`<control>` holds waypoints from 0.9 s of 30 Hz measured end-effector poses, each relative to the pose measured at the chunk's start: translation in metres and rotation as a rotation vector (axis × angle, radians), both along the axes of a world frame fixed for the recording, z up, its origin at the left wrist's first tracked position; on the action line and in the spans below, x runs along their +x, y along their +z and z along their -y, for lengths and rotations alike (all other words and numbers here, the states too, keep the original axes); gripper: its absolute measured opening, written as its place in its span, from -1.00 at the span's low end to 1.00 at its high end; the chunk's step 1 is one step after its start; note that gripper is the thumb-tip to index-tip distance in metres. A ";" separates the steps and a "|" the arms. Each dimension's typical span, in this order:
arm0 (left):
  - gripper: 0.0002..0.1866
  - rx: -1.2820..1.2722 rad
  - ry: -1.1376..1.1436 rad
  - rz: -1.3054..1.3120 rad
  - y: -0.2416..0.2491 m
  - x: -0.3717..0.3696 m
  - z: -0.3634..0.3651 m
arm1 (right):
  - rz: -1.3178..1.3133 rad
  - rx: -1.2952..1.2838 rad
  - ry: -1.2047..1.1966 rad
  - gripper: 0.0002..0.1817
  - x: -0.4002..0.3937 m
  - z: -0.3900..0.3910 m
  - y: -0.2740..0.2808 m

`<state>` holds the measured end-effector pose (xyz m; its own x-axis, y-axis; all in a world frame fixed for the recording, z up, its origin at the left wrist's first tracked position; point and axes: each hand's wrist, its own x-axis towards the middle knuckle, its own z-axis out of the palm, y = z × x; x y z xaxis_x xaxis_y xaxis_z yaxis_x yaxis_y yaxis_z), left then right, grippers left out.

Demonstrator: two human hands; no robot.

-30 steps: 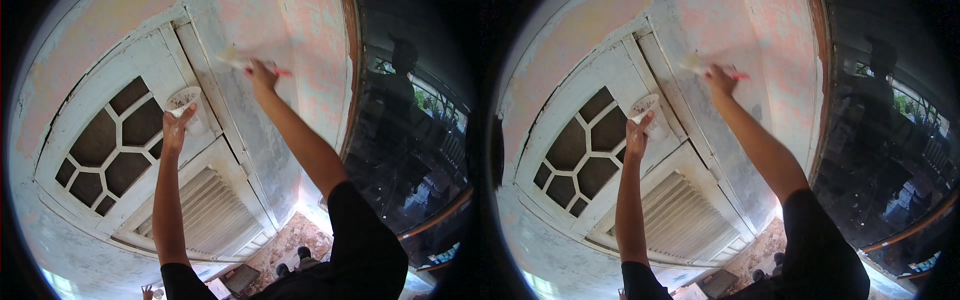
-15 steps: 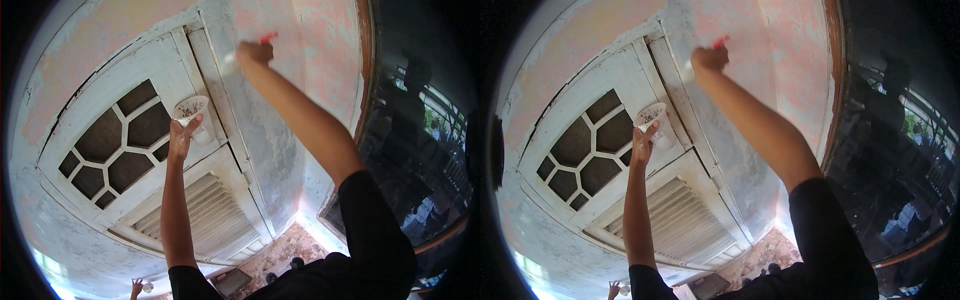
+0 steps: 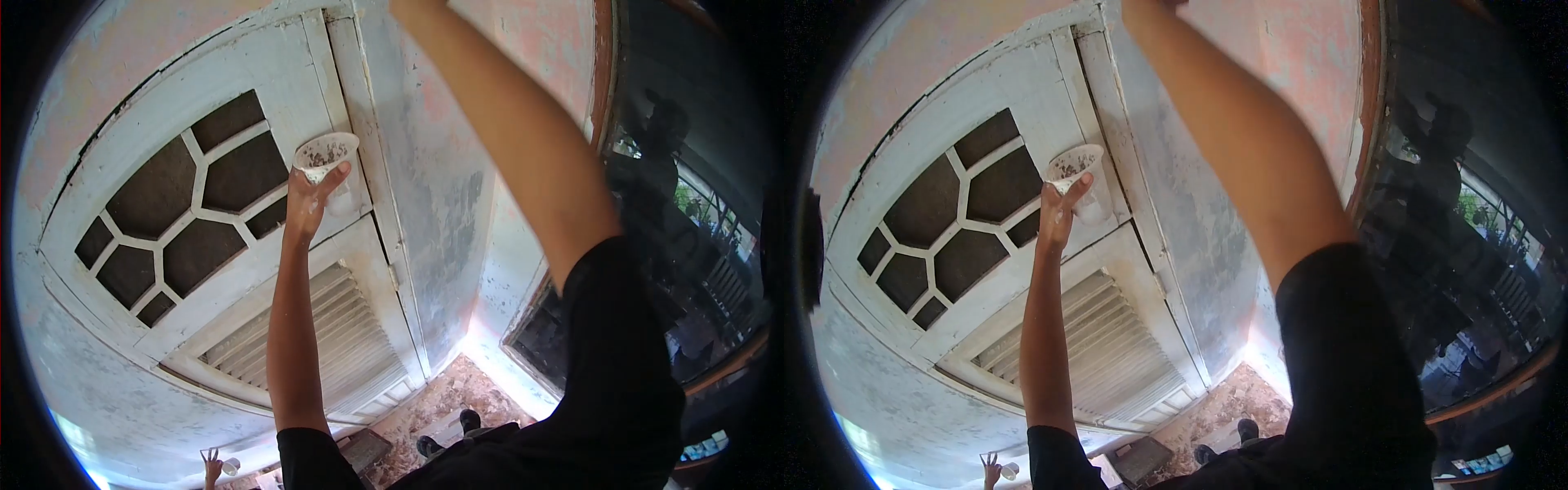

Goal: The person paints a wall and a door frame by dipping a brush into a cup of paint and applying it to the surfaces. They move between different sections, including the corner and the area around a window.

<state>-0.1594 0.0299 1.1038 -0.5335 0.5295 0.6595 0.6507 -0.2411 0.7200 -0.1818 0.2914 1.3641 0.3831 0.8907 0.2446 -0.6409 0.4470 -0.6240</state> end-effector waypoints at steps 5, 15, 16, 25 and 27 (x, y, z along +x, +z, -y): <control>-0.30 0.005 0.028 -0.027 -0.003 0.001 -0.003 | -0.318 0.194 0.498 -0.66 0.044 0.036 -0.176; -0.31 0.027 -0.062 0.039 0.000 0.002 -0.003 | 0.665 0.228 0.198 -0.65 0.123 0.046 -0.365; -0.31 0.022 -0.052 0.025 0.000 0.004 -0.002 | 0.669 0.178 0.202 -0.64 0.119 0.041 -0.363; -0.29 0.041 -0.052 0.033 0.000 0.005 -0.005 | 0.637 0.149 0.036 -0.56 0.086 0.052 -0.081; -0.28 0.041 -0.039 0.024 -0.001 0.006 -0.005 | 0.473 0.248 -0.051 -0.58 0.087 0.051 -0.037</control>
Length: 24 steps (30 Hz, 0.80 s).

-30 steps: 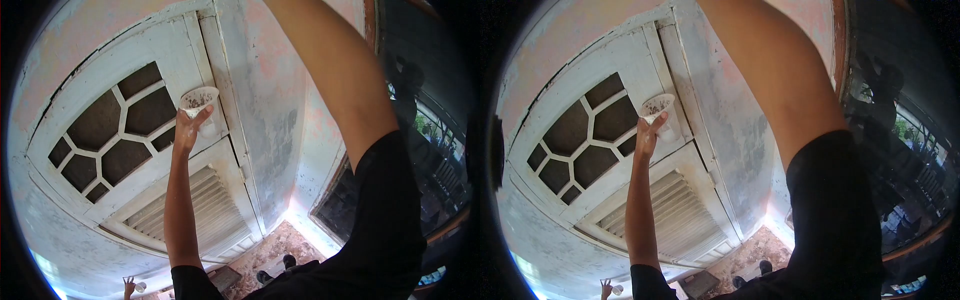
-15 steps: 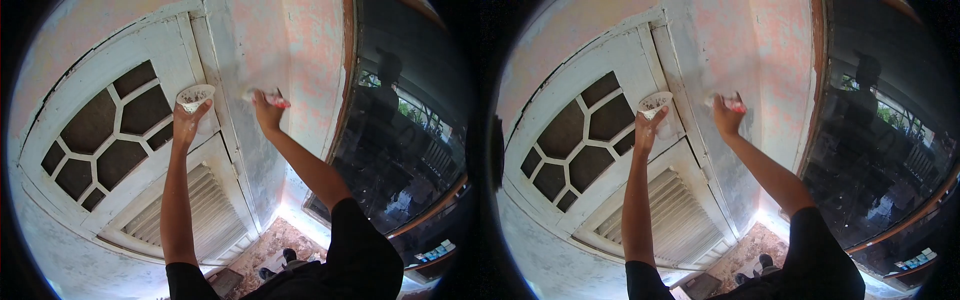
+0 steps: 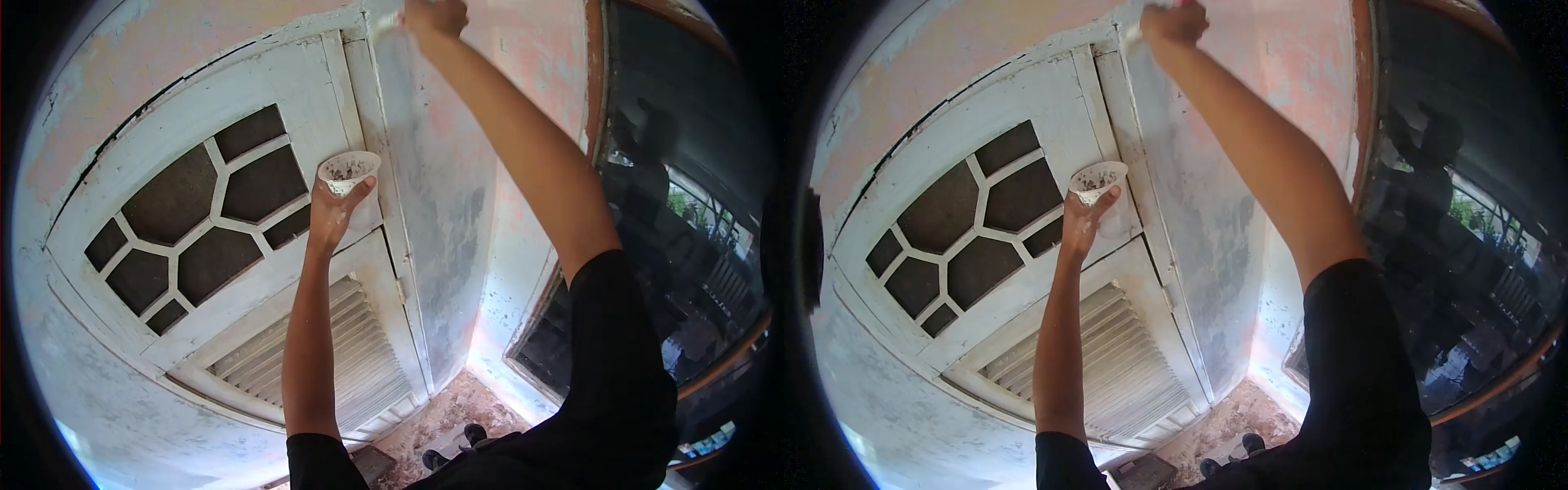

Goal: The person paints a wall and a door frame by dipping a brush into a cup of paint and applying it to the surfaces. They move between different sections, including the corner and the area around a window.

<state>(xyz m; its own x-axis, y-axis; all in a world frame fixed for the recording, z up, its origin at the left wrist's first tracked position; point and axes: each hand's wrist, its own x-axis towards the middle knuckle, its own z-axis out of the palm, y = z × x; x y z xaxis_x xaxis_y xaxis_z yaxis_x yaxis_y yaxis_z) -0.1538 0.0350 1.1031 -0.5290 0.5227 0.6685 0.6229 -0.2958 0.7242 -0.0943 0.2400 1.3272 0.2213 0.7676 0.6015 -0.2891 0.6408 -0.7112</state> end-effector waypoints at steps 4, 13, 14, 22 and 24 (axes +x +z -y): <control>-0.26 -0.043 0.025 0.020 -0.001 -0.004 -0.002 | -0.169 0.383 -0.033 -0.55 -0.004 -0.005 0.018; -0.25 -0.067 0.027 0.039 -0.002 -0.001 -0.002 | -0.130 0.639 0.174 -0.90 0.017 0.018 -0.157; -0.25 -0.060 0.030 0.045 -0.003 -0.001 -0.003 | -0.160 0.663 0.176 -0.91 0.023 0.020 -0.174; -0.25 -0.034 0.034 0.022 -0.004 0.003 -0.002 | 0.418 0.655 0.234 -0.76 0.030 -0.006 -0.140; -0.25 -0.016 0.021 0.032 -0.005 0.001 -0.004 | 0.316 0.755 0.156 -0.73 0.012 -0.029 -0.089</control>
<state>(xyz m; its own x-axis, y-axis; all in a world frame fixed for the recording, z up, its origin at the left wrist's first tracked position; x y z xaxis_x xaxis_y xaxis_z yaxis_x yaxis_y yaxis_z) -0.1526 0.0386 1.0981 -0.5613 0.5219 0.6423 0.6050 -0.2708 0.7487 -0.0827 0.2690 1.2381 -0.1200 0.1406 0.9828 -0.2730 0.9471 -0.1689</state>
